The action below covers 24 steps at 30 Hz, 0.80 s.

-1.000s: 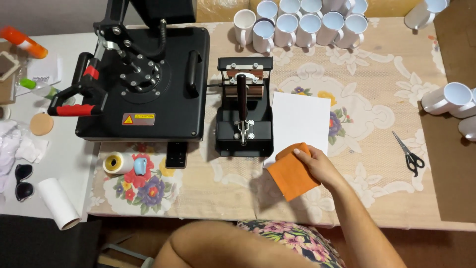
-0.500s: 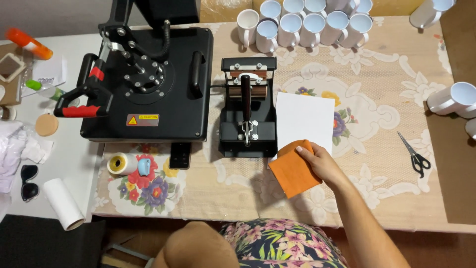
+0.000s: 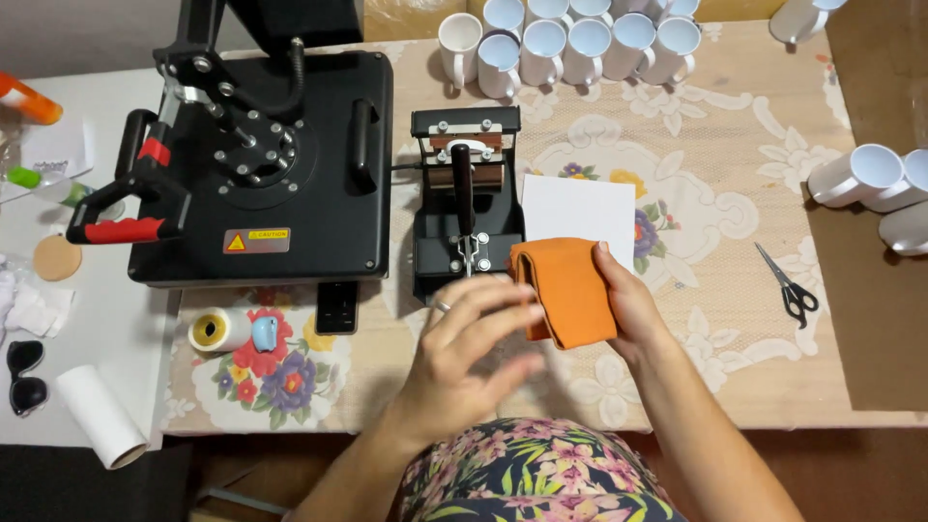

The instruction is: Preparing a ceramic mug for sublimation printing by wiping it clean, wrapping a design sheet around it, and securing it with heat-resistant tape.

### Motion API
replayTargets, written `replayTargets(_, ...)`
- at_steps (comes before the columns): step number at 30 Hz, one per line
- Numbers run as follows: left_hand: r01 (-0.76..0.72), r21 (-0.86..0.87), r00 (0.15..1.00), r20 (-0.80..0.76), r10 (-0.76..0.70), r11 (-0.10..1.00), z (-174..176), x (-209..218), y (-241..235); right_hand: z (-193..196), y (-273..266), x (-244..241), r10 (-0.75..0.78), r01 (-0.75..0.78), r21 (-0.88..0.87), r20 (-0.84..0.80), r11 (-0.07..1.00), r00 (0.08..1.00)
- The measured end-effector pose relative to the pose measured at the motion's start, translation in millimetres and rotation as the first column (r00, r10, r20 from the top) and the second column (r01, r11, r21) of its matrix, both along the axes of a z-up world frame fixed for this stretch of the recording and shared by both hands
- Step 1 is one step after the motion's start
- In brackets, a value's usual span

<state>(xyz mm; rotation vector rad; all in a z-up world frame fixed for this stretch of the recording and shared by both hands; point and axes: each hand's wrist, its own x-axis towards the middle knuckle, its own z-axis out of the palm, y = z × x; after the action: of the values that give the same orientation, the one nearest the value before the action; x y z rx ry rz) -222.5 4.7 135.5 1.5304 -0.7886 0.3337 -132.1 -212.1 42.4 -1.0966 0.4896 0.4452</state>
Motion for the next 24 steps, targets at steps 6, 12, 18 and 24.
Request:
replayTargets(6,-0.379,0.455,0.923,0.247,0.295,0.806,-64.5,14.6,-4.8,-18.8,6.4,7.6,0.048,-0.05,0.04,0.04,0.998,0.998)
replayTargets(12,-0.404,0.525,0.904,0.355,0.238,0.749,-82.5,27.1,-4.2,-35.9,6.4,5.3,0.14,-0.14,0.004,-0.012,0.99,0.99)
replayTargets(18,-0.484,0.431,0.875,0.216,0.434,0.762,-88.6,35.4,-3.4,1.2,13.2,-7.7,0.554,-0.327,-0.668,0.153,0.668,0.819)
replayTargets(24,-0.548,0.458,0.826,0.168,0.537,0.7,-77.4,41.0,-3.2,22.2,12.7,-23.5,0.614,-0.228,-0.623,0.522,0.748,0.592)
